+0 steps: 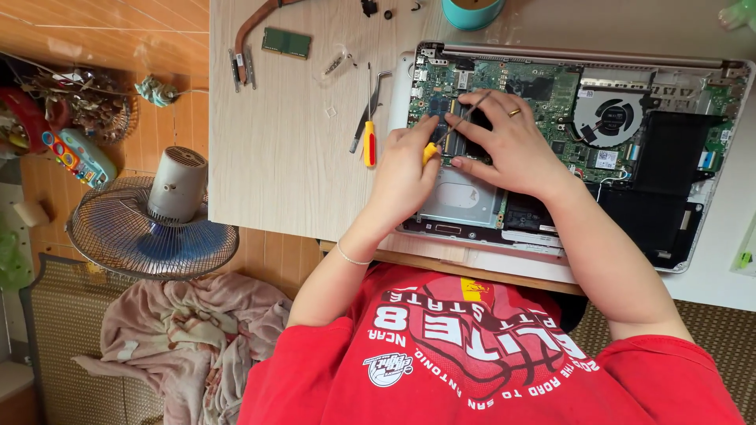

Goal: The person examines the internal components of a laptop and reassembles it.

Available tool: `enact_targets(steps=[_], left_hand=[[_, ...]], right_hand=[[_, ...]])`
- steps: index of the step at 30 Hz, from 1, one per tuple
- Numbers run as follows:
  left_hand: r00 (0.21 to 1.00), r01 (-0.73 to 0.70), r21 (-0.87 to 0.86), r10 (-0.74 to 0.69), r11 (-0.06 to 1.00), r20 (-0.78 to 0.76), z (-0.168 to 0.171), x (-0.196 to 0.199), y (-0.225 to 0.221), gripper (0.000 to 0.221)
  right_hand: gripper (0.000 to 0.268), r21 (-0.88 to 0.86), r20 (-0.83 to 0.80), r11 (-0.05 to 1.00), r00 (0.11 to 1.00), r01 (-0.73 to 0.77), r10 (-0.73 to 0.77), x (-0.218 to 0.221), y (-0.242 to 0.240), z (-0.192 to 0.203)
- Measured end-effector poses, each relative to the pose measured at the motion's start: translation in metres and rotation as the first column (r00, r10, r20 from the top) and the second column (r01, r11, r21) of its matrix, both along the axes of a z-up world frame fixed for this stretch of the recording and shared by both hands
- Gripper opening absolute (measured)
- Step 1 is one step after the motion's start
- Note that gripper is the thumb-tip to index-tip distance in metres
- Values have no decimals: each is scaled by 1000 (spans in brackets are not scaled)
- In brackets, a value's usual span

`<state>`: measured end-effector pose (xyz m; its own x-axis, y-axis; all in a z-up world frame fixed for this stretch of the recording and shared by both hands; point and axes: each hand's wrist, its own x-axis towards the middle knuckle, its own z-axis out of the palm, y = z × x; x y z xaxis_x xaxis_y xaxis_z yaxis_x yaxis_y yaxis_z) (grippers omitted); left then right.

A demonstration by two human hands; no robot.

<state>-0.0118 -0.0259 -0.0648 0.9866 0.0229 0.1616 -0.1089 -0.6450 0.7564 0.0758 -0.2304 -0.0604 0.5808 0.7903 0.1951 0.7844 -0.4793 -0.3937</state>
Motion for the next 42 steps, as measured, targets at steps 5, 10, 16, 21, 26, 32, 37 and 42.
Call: enact_targets(steps=[5,10,16,21,26,32,37,42], left_hand=[[995,-58,-195,39,979,-97,-11,3,6,47],[975,-141,-531,24,835,-222,-8,15,12,44],[987,-123,-265,91,956,-129,-3,28,-3,32],[971,-200,-197,167,960,-174,5,35,-6,38],[963,-227,-219,185,949,-195,1,35,0,34],[968,-232,-167,211,958,-135,-17,33,8,33],[979,-193,-185,177,964,-99,-21,24,32,46],[936,-331,-407,244,851,-252,-11,14,82,50]], right_hand=[[58,25,-30,1000,999,-15,16,1,-3,-3],[59,14,-42,1000,999,-14,15,3,-4,-2],[52,-3,-29,1000,1000,-11,11,2,-5,-6],[49,-33,-32,999,999,-15,14,1,-3,-1],[60,-31,-9,999,999,-36,36,-2,-3,0],[69,-55,12,997,999,-50,50,-2,-1,2],[76,-35,-24,998,998,-54,54,0,-1,5],[79,-21,-67,999,997,-41,39,0,-2,6]])
